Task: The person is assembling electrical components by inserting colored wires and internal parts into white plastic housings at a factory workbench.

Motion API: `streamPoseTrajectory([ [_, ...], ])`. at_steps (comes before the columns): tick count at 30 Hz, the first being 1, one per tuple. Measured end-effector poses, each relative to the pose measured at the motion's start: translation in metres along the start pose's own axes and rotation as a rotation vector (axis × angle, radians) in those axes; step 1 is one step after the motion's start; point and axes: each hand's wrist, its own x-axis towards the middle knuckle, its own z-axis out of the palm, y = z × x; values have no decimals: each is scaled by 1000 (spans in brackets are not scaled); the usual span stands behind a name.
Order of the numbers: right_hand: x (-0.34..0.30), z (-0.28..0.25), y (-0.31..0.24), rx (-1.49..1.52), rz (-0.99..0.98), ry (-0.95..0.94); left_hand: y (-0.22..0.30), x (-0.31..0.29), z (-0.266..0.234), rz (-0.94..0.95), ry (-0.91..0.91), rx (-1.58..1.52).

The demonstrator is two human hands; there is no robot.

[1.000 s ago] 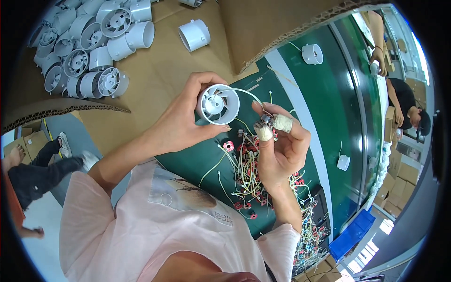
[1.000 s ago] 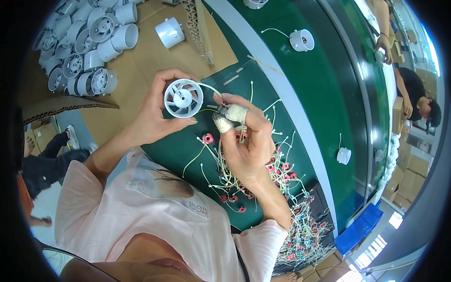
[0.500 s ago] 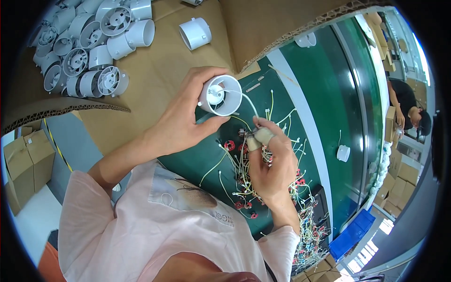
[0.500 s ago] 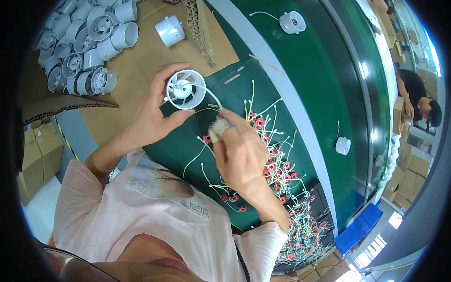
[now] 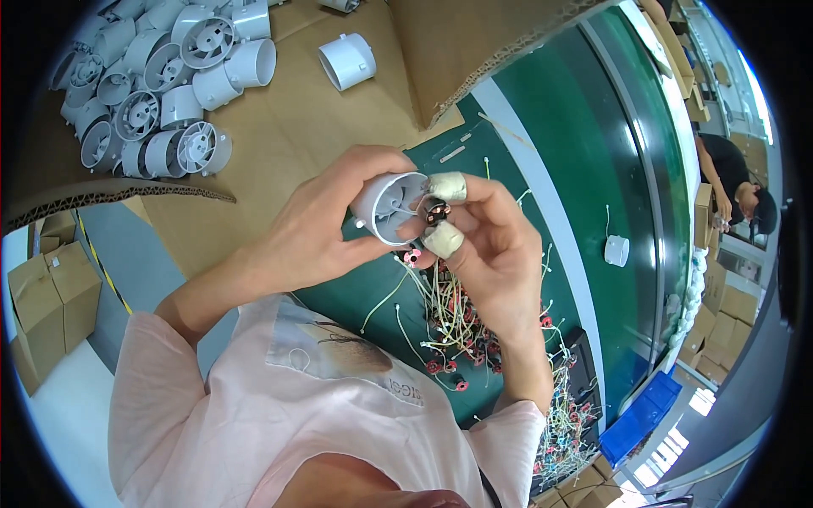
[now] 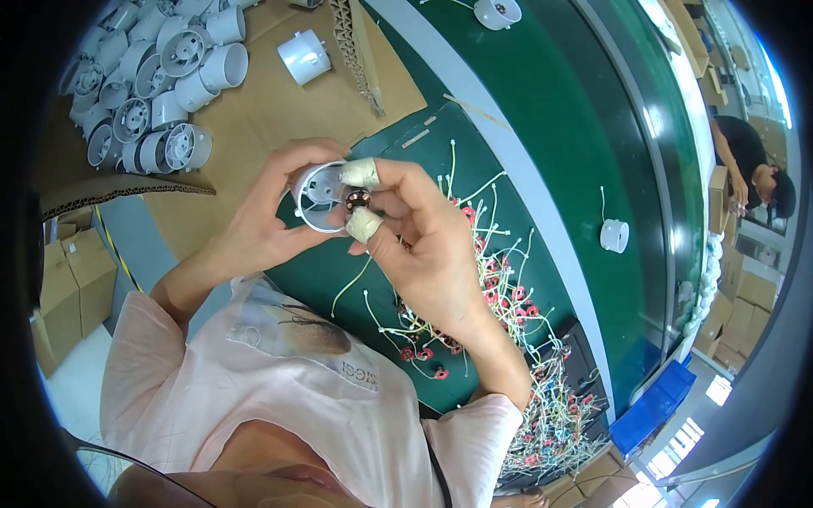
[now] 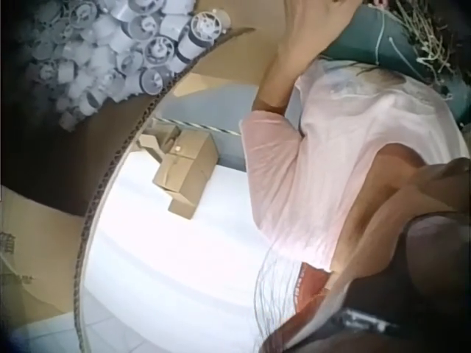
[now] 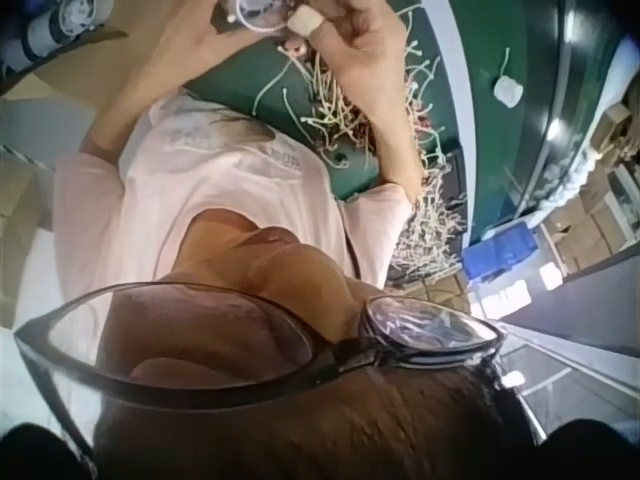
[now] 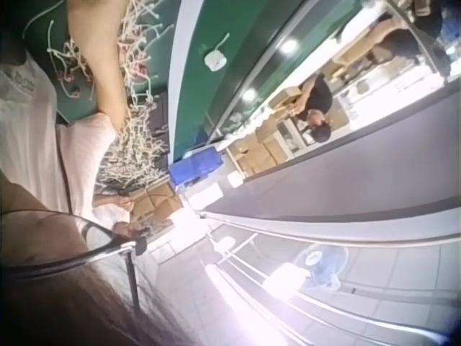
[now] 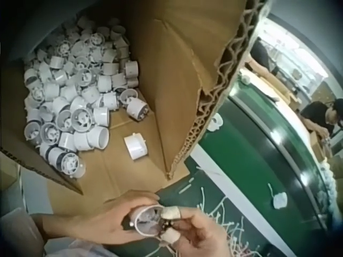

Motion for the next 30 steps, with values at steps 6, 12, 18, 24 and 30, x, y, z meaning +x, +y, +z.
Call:
streamPoseTrajectory([
  [6, -7, -4, 5, -979, -478, 8, 6, 6, 0, 181, -10, 404],
  [12, -4, -4, 16, -1025, -578, 140, 7, 10, 4, 265, 28, 538],
  [18, 1, 0, 24, -1002, -632, 130, 6, 11, 5, 369, 37, 651],
  [24, 6, 0, 15, -1087, -557, 165, -5, 9, 11, 299, 99, 403],
  [30, 11, -11, 28, -768, -493, 97, -7, 10, 16, 327, 133, 300],
])
